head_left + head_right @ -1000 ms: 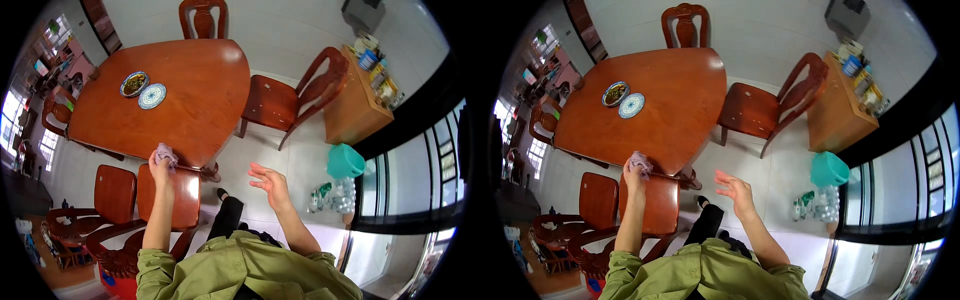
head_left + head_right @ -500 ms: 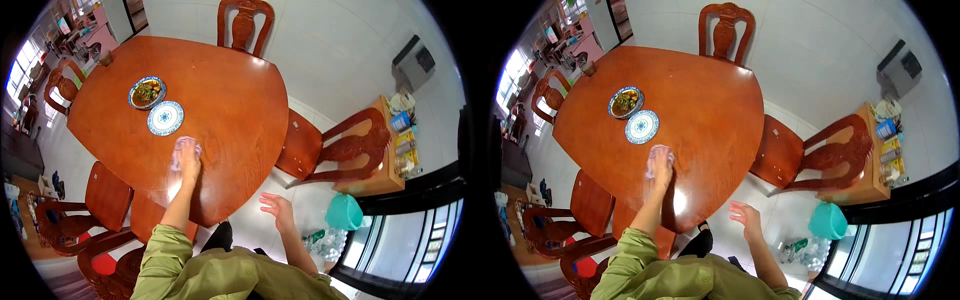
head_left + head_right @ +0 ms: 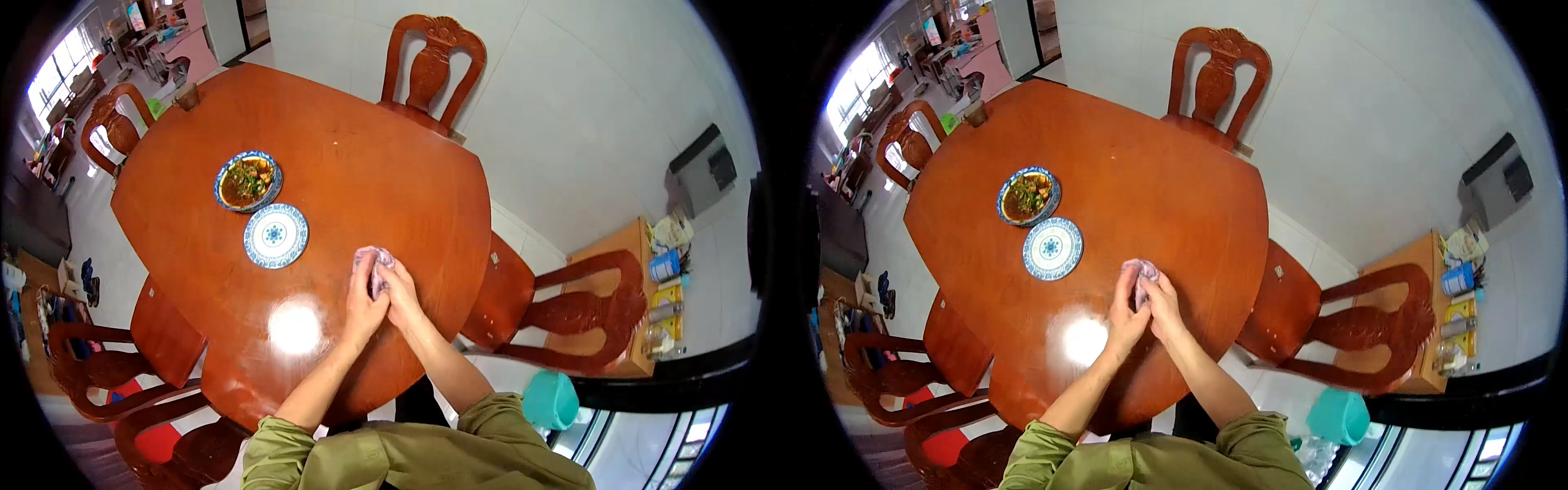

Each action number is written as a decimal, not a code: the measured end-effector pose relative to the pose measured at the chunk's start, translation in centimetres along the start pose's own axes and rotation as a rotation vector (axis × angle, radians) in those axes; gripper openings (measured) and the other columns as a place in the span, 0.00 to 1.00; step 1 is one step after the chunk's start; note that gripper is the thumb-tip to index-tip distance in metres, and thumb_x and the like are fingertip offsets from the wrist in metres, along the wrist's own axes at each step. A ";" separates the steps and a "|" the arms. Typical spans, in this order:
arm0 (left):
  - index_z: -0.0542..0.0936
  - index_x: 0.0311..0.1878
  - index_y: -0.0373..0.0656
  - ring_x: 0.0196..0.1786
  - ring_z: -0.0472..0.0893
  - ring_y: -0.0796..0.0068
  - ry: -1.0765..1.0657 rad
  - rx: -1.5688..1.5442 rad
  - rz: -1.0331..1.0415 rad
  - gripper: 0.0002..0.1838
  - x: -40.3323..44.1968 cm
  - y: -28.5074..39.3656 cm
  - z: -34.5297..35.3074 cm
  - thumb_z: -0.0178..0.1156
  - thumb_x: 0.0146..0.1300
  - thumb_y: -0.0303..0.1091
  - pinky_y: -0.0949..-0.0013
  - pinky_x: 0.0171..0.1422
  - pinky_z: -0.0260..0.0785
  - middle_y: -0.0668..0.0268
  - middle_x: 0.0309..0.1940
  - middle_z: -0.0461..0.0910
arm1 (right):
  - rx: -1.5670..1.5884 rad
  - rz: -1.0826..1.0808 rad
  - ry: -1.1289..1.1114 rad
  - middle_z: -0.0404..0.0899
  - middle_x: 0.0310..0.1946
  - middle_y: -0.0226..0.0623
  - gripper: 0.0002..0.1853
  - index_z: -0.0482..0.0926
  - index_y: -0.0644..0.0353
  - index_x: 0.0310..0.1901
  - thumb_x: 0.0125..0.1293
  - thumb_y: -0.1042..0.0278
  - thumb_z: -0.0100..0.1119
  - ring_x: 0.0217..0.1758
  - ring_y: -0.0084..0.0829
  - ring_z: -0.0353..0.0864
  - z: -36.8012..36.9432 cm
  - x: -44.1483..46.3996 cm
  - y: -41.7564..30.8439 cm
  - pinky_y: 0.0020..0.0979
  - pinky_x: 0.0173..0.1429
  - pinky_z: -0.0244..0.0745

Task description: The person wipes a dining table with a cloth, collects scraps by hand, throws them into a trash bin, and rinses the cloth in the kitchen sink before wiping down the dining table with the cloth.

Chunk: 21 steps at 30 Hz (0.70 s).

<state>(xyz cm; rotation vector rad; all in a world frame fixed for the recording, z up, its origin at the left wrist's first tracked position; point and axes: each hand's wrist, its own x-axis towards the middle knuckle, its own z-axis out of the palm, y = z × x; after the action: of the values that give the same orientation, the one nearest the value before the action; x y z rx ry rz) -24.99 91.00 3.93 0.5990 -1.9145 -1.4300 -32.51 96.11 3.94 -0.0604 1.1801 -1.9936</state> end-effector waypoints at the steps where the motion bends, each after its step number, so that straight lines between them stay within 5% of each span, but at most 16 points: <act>1: 0.65 0.64 0.38 0.67 0.63 0.53 0.028 -0.036 -0.003 0.32 1.1 -0.6 0.0 0.57 0.53 0.24 0.58 0.71 0.55 0.51 0.63 0.66 | -0.005 -0.029 0.010 0.76 0.48 0.33 0.15 0.71 0.61 0.55 0.67 0.73 0.49 0.50 0.26 0.74 -0.1 1.9 -1.3 0.29 0.54 0.72; 6: 0.65 0.63 0.37 0.69 0.60 0.49 0.073 0.412 0.005 0.32 6.6 -3.8 -2.5 0.62 0.55 0.32 0.55 0.72 0.53 0.50 0.63 0.66 | -0.301 -0.324 0.136 0.79 0.39 0.32 0.13 0.72 0.63 0.50 0.64 0.73 0.53 0.40 0.24 0.78 -3.3 15.0 -10.8 0.28 0.45 0.75; 7: 0.65 0.63 0.37 0.69 0.59 0.48 0.029 0.543 0.030 0.30 7.6 -5.1 -2.9 0.61 0.56 0.32 0.54 0.72 0.53 0.50 0.62 0.66 | -0.321 -0.225 0.101 0.79 0.38 0.32 0.13 0.72 0.64 0.50 0.64 0.73 0.53 0.41 0.24 0.78 -4.0 17.2 -13.5 0.28 0.45 0.75; 8: 0.65 0.63 0.36 0.70 0.57 0.46 -0.001 0.586 -0.017 0.29 8.4 -5.1 -2.9 0.60 0.57 0.30 0.53 0.72 0.51 0.49 0.64 0.64 | -0.480 -0.499 0.156 0.79 0.36 0.33 0.13 0.72 0.62 0.51 0.66 0.74 0.50 0.40 0.25 0.78 -6.5 21.7 -13.5 0.28 0.45 0.75; 9: 0.65 0.63 0.37 0.70 0.56 0.45 -0.001 0.667 -0.017 0.29 9.2 -6.0 -2.6 0.59 0.58 0.31 0.52 0.72 0.50 0.49 0.65 0.63 | -0.617 -0.705 0.175 0.80 0.40 0.39 0.13 0.72 0.61 0.51 0.65 0.74 0.48 0.42 0.32 0.79 -6.6 23.0 -14.7 0.31 0.50 0.74; 10: 0.65 0.63 0.37 0.70 0.55 0.43 -0.005 0.749 -0.016 0.29 9.6 -7.2 -2.3 0.59 0.58 0.32 0.51 0.73 0.49 0.48 0.65 0.62 | -1.100 -0.790 0.262 0.80 0.44 0.45 0.14 0.72 0.62 0.51 0.66 0.69 0.48 0.48 0.40 0.78 -9.9 26.3 -15.1 0.36 0.57 0.71; 12: 0.64 0.64 0.36 0.70 0.55 0.42 -0.058 0.999 -0.049 0.29 9.7 -9.0 -1.1 0.57 0.60 0.37 0.47 0.73 0.44 0.48 0.66 0.60 | -1.591 -0.519 0.190 0.73 0.55 0.49 0.20 0.70 0.62 0.56 0.66 0.61 0.49 0.61 0.46 0.70 -12.7 30.0 -15.9 0.43 0.67 0.60; 15: 0.64 0.64 0.36 0.70 0.55 0.42 -0.055 1.002 -0.124 0.29 10.2 -8.3 -0.4 0.56 0.61 0.37 0.45 0.73 0.45 0.49 0.66 0.61 | -2.041 -0.813 0.294 0.63 0.65 0.46 0.26 0.64 0.57 0.64 0.67 0.56 0.47 0.70 0.47 0.58 -14.8 36.0 -12.3 0.47 0.73 0.46; 18: 0.65 0.63 0.37 0.69 0.56 0.42 -0.046 0.959 -0.157 0.28 10.4 -8.3 -0.5 0.57 0.60 0.36 0.44 0.72 0.47 0.49 0.65 0.61 | -1.873 -0.623 -0.082 0.52 0.71 0.46 0.30 0.58 0.55 0.69 0.67 0.54 0.45 0.75 0.48 0.46 -8.9 42.3 -12.9 0.50 0.75 0.35; 21: 0.66 0.61 0.37 0.68 0.58 0.42 -0.055 0.957 -0.195 0.27 10.6 -8.4 -0.8 0.58 0.59 0.35 0.45 0.71 0.49 0.49 0.65 0.62 | -1.845 -0.619 -0.358 0.52 0.71 0.42 0.29 0.57 0.53 0.69 0.68 0.55 0.43 0.76 0.44 0.45 -2.5 48.7 -10.7 0.48 0.75 0.35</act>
<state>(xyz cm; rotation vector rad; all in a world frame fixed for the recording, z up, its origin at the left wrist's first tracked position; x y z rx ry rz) -31.77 80.58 -1.46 1.1978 -2.5924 -0.5373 -73.11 68.70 -5.77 -1.7082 2.4238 -0.5141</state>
